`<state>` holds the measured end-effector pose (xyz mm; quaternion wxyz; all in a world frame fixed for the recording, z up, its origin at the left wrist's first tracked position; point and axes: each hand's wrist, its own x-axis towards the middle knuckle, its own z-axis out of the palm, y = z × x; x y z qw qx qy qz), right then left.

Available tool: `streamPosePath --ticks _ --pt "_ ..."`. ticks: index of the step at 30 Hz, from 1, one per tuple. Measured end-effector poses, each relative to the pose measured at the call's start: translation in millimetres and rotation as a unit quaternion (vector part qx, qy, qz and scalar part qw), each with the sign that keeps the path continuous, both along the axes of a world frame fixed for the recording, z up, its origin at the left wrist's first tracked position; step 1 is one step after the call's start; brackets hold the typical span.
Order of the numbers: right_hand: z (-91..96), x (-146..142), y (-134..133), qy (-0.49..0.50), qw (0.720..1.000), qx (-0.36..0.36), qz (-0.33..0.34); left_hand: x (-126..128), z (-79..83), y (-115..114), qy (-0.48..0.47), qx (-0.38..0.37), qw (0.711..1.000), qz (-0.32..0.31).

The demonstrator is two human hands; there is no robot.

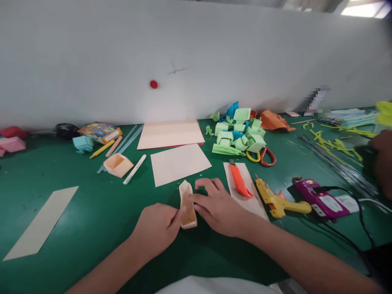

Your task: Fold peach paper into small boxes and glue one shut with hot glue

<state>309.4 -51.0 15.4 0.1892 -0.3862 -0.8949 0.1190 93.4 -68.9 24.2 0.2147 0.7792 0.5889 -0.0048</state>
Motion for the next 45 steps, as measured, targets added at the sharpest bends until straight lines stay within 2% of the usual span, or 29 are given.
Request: streamPosePath --ticks 5,10,16,21,25,32,39,42,45 --pt "3.2 0.3 3.9 -0.012 0.998 -0.048 0.025 -1.8 -4.1 1.9 -0.027 0.025 0.999 -0.019" --pt "1.3 -1.7 4.9 0.022 0.996 -0.075 0.039 -2.1 -5.1 2.7 -0.036 0.047 0.998 -0.033" --pt "-4.6 -2.6 4.7 0.084 0.995 -0.059 0.021 -2.1 -3.2 5.7 -0.041 0.074 0.996 0.037" --pt "-6.7 -3.5 4.7 0.142 0.989 -0.026 -0.03 -1.6 5.8 7.7 -0.046 0.047 0.992 0.105" --pt "-8.2 -4.0 5.4 0.168 0.983 -0.038 -0.066 -3.4 6.1 11.0 -0.091 0.04 0.985 0.143" --pt "-11.5 -5.1 8.6 0.203 0.974 -0.055 -0.087 -15.0 -13.3 22.3 -0.277 0.054 0.946 0.158" --pt "-6.8 -5.7 13.6 0.215 0.949 -0.178 -0.149 -8.0 -17.4 20.5 -0.364 0.04 0.912 0.186" --pt "-5.6 -4.7 14.4 0.203 0.955 -0.169 -0.132 -4.4 -19.3 18.2 -0.412 0.05 0.893 0.172" --pt "-5.3 -4.0 14.1 0.2 0.959 -0.154 -0.125 -3.8 -22.2 17.4 -0.474 0.021 0.867 0.151"
